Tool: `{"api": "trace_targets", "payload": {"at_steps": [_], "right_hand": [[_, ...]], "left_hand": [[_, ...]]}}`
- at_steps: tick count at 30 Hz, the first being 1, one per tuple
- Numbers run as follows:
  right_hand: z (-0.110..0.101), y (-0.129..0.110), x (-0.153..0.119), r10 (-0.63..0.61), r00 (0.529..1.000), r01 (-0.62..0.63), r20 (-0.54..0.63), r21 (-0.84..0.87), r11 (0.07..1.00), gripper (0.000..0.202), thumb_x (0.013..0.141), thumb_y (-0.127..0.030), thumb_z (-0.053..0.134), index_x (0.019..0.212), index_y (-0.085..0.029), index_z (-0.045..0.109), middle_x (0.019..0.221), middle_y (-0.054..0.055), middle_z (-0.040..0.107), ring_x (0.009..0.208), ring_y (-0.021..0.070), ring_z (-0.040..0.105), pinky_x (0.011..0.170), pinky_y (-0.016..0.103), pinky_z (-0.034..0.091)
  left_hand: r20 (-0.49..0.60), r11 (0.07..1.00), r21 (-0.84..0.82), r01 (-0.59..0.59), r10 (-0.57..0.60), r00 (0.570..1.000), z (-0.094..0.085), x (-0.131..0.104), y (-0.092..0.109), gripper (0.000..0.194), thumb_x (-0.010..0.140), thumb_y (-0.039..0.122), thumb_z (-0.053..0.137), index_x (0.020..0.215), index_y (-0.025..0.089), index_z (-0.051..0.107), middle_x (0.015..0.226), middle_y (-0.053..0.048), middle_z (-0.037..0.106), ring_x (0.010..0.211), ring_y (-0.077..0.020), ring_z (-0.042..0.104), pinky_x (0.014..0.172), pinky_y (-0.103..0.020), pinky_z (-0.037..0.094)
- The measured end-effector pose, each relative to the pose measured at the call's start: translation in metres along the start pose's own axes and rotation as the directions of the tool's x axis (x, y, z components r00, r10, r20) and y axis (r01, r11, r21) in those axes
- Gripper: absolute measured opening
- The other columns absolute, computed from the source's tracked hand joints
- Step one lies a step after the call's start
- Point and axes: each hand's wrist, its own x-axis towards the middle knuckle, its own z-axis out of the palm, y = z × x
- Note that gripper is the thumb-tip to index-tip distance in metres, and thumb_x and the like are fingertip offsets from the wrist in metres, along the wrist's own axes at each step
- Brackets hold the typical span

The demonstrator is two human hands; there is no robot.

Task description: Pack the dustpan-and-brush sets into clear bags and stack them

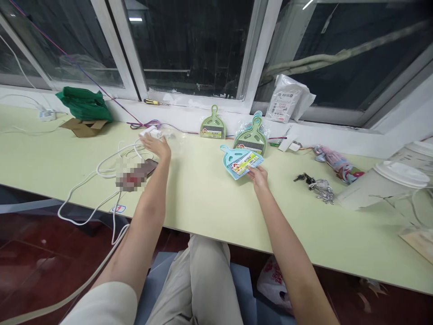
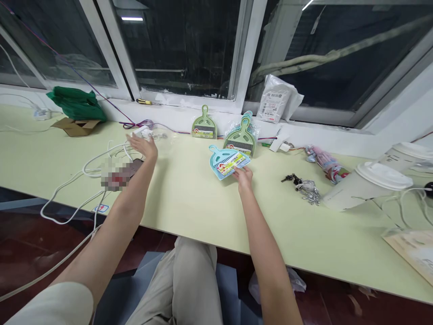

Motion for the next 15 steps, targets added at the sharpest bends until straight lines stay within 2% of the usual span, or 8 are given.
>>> {"api": "trace_targets", "payload": {"at_steps": [2, 4, 5, 7, 8, 9, 11, 15], "right_hand": [[0.003, 0.005, -0.001, -0.004, 1.000, 0.004, 0.014, 0.000, 1.000, 0.031, 0.058, -0.014, 0.078, 0.082, -0.017, 0.060, 0.070, 0.000, 0.070, 0.063, 0.0150, 0.069, 0.064, 0.027, 0.060], [0.005, 0.008, -0.004, -0.023, 0.999, 0.023, 0.035, 0.019, 1.000, 0.031, 0.059, -0.016, 0.078, 0.085, -0.018, 0.060, 0.075, 0.001, 0.071, 0.069, 0.0156, 0.070, 0.068, 0.028, 0.060], [0.005, 0.008, -0.005, -0.036, 0.998, 0.034, 0.049, 0.031, 0.999, 0.032, 0.059, -0.017, 0.077, 0.086, -0.018, 0.060, 0.077, 0.001, 0.071, 0.072, 0.0158, 0.070, 0.070, 0.028, 0.060], [0.006, 0.007, -0.007, -0.050, 0.995, 0.048, 0.086, 0.036, 0.998, 0.033, 0.062, -0.018, 0.076, 0.091, -0.019, 0.060, 0.083, 0.001, 0.072, 0.077, 0.0158, 0.071, 0.073, 0.028, 0.060], [0.007, 0.006, -0.007, -0.041, 0.993, 0.039, 0.111, 0.020, 0.999, 0.032, 0.065, -0.018, 0.074, 0.094, -0.019, 0.060, 0.085, 0.001, 0.072, 0.078, 0.0152, 0.071, 0.075, 0.027, 0.059], [0.007, 0.005, -0.008, -0.020, 0.990, 0.021, 0.139, -0.006, 1.000, 0.030, 0.068, -0.017, 0.071, 0.096, -0.019, 0.060, 0.085, 0.001, 0.073, 0.078, 0.0147, 0.071, 0.075, 0.027, 0.059], [0.008, 0.005, -0.009, 0.053, 0.979, -0.037, 0.197, -0.081, 0.996, 0.022, 0.075, -0.013, 0.066, 0.096, -0.017, 0.060, 0.083, 0.003, 0.073, 0.073, 0.0150, 0.070, 0.072, 0.029, 0.059], [0.010, 0.009, -0.007, 0.176, 0.952, -0.130, 0.251, -0.191, 0.973, 0.012, 0.070, -0.002, 0.067, 0.077, -0.011, 0.063, 0.067, 0.009, 0.071, 0.056, 0.0191, 0.067, 0.060, 0.034, 0.060]], "left_hand": [[0.115, 0.982, -0.124, -0.145, 0.160, 0.980, 0.006, -0.041, 0.017, 0.046, 0.093, 0.030, 0.051, 0.133, 0.012, 0.036, 0.151, -0.017, 0.029, 0.145, -0.0248, 0.015, 0.116, -0.044, 0.019], [0.415, 0.926, -0.371, -0.069, 0.232, 0.880, 0.016, -0.092, 0.034, 0.036, 0.095, 0.032, 0.046, 0.125, 0.013, 0.045, 0.138, -0.015, 0.047, 0.133, -0.0225, 0.038, 0.109, -0.036, 0.032], [0.591, 0.903, -0.412, 0.119, 0.166, 0.789, 0.021, -0.117, 0.042, 0.035, 0.097, 0.036, 0.041, 0.121, 0.011, 0.048, 0.126, -0.016, 0.056, 0.121, -0.0232, 0.050, 0.101, -0.035, 0.040], [0.884, 0.818, -0.358, 0.451, 0.142, 0.445, 0.028, -0.162, 0.053, 0.045, 0.095, 0.049, 0.038, 0.116, 0.011, 0.051, 0.110, -0.017, 0.063, 0.102, -0.0257, 0.060, 0.085, -0.037, 0.049], [0.926, 0.775, -0.352, 0.524, 0.206, 0.317, 0.030, -0.179, 0.056, 0.044, 0.091, 0.050, 0.046, 0.116, 0.013, 0.052, 0.108, -0.015, 0.065, 0.097, -0.0252, 0.062, 0.082, -0.036, 0.050], [0.933, 0.737, -0.353, 0.576, 0.237, 0.269, 0.031, -0.191, 0.058, 0.044, 0.088, 0.049, 0.054, 0.115, 0.015, 0.053, 0.106, -0.013, 0.065, 0.093, -0.0244, 0.063, 0.078, -0.035, 0.050], [0.913, 0.671, -0.404, 0.622, 0.261, 0.313, 0.031, -0.204, 0.058, 0.044, 0.081, 0.048, 0.064, 0.113, 0.019, 0.055, 0.104, -0.009, 0.065, 0.090, -0.0227, 0.063, 0.076, -0.033, 0.050], [0.812, 0.610, -0.536, 0.584, 0.183, 0.554, 0.033, -0.192, 0.043, 0.039, 0.080, 0.050, 0.065, 0.104, 0.020, 0.059, 0.103, -0.006, 0.065, 0.099, -0.0209, 0.060, 0.081, -0.030, 0.048]]}}
